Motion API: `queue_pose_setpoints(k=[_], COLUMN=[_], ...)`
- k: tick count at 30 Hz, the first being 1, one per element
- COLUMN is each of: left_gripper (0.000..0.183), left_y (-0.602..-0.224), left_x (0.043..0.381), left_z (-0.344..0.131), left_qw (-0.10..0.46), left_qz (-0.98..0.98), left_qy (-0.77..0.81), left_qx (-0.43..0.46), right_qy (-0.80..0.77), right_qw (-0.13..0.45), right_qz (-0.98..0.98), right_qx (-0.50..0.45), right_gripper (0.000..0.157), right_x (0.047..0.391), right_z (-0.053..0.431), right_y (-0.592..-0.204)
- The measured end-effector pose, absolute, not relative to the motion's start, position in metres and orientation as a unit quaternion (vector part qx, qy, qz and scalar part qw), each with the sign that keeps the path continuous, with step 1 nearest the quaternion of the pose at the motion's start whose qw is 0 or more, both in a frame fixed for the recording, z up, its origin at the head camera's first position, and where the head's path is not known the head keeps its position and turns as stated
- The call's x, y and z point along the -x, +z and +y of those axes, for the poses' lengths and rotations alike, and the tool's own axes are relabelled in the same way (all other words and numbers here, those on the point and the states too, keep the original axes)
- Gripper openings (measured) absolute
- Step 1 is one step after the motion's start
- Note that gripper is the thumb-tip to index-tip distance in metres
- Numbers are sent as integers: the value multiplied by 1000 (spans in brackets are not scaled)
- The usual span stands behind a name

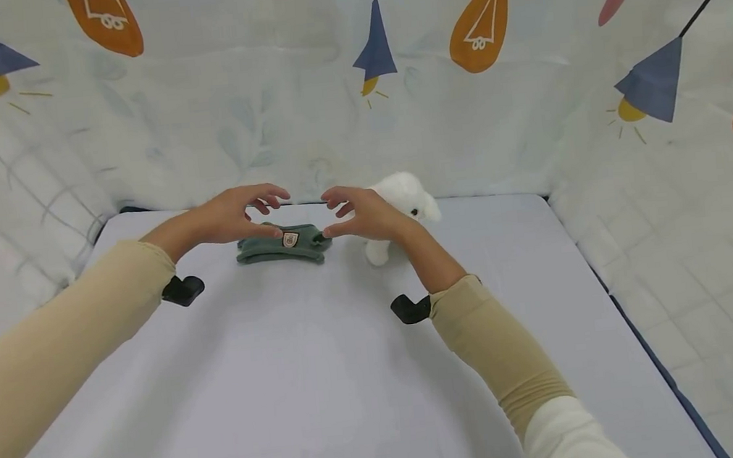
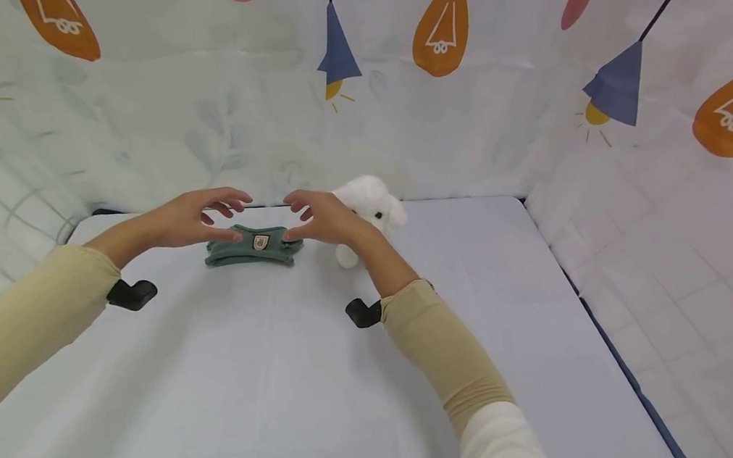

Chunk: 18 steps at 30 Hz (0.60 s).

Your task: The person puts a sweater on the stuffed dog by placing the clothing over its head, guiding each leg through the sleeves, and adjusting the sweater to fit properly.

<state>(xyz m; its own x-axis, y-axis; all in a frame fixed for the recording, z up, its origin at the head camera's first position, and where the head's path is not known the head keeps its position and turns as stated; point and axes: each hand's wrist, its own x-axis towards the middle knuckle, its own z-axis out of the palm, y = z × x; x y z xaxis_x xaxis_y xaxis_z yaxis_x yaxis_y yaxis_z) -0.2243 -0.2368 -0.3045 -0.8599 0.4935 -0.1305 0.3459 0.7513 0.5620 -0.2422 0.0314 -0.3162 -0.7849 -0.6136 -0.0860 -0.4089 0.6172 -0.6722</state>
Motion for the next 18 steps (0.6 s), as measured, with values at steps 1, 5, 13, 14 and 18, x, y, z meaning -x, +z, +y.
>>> queue_pose_setpoints(k=[1, 5, 13, 14, 18], left_gripper=[62, 64, 64, 64, 64], left_y=[-305, -309, -324, -326, -337], left_x=[224, 223, 225, 226, 229], left_z=[-238, -245, -256, -257, -262], left_qw=[136, 139, 163, 163, 173], left_qz=[927, 930, 931, 931, 928], left_qy=[269, 261, 254, 254, 264], left_qx=[-225, -218, -205, -204, -198], right_qy=[-326, -321, -304, -304, -307], right_qw=[159, 178, 234, 239, 249], right_qz=[886, 885, 877, 877, 878], right_qx=[290, 288, 289, 286, 269], right_gripper=[62, 63, 64, 64, 65], right_x=[242, 241, 243, 243, 244], right_z=[29, 19, 5, 4, -1], right_y=[-317, -323, -345, -347, -358])
